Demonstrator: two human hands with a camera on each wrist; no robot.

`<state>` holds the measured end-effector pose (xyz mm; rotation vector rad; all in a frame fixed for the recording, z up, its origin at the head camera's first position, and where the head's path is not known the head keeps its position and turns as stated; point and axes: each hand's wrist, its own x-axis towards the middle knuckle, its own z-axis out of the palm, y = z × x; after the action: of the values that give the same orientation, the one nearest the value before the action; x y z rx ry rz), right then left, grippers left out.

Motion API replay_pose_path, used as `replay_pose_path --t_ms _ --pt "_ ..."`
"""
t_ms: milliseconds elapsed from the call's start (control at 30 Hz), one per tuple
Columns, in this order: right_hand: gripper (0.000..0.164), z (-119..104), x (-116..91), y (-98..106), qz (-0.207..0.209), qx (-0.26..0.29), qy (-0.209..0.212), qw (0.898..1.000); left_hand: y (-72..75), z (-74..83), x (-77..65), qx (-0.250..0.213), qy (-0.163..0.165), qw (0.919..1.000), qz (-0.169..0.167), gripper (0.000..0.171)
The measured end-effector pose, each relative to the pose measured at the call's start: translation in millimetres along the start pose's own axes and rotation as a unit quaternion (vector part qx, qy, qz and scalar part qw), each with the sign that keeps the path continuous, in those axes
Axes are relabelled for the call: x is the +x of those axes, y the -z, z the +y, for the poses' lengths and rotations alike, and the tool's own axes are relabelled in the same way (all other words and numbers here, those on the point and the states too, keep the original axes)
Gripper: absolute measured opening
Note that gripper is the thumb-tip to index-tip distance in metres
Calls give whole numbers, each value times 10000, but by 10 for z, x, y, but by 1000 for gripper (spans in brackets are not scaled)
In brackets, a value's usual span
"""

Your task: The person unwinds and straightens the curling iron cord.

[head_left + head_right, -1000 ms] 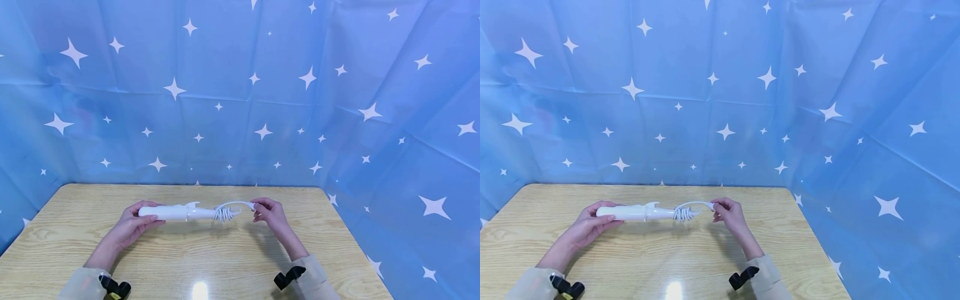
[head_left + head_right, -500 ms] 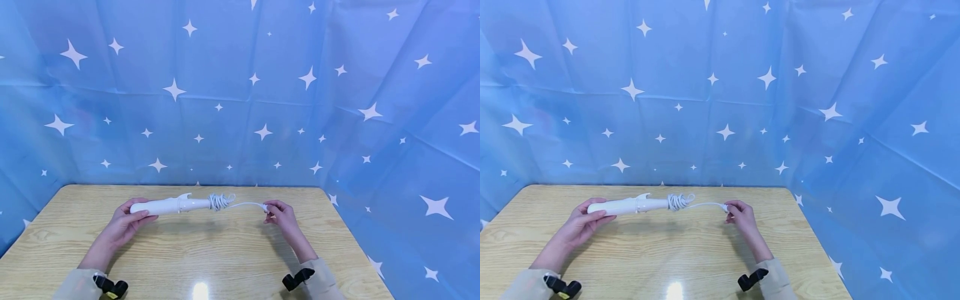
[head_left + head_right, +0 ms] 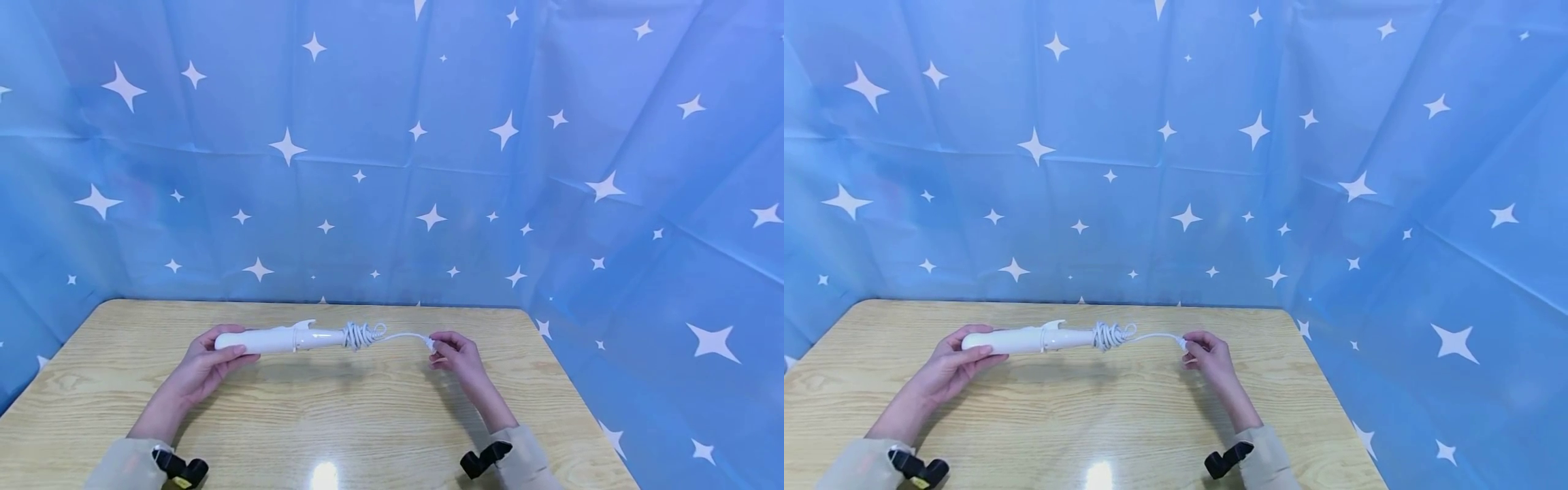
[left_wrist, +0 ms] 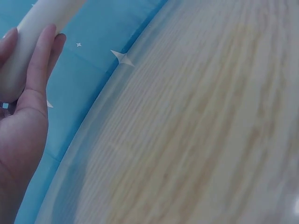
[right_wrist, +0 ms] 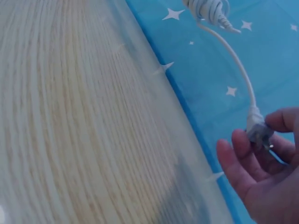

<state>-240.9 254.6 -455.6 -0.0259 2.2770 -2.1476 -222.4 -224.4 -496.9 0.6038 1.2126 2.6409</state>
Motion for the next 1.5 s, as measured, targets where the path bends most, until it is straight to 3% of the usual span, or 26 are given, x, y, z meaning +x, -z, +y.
replay_pose_path --t_ms 367,900,1133,1367,1500 --pt "24 74 -6 -12 448 -719 -343 9958 -26 -31 -1 410 9 9991 -94 51" --pt "25 115 -2 -32 695 -1366 -286 9878 -16 -43 -9 377 73 9989 -282 52" --pt "25 81 24 -165 303 -1339 143 9904 -25 -33 -16 323 55 9990 -314 51" --pt "19 12 79 -376 65 -1723 924 9807 -33 -25 -14 260 58 9989 -383 52" --pt "26 24 134 -443 -496 -1612 1110 9794 -34 -25 -16 281 59 9989 -369 52"
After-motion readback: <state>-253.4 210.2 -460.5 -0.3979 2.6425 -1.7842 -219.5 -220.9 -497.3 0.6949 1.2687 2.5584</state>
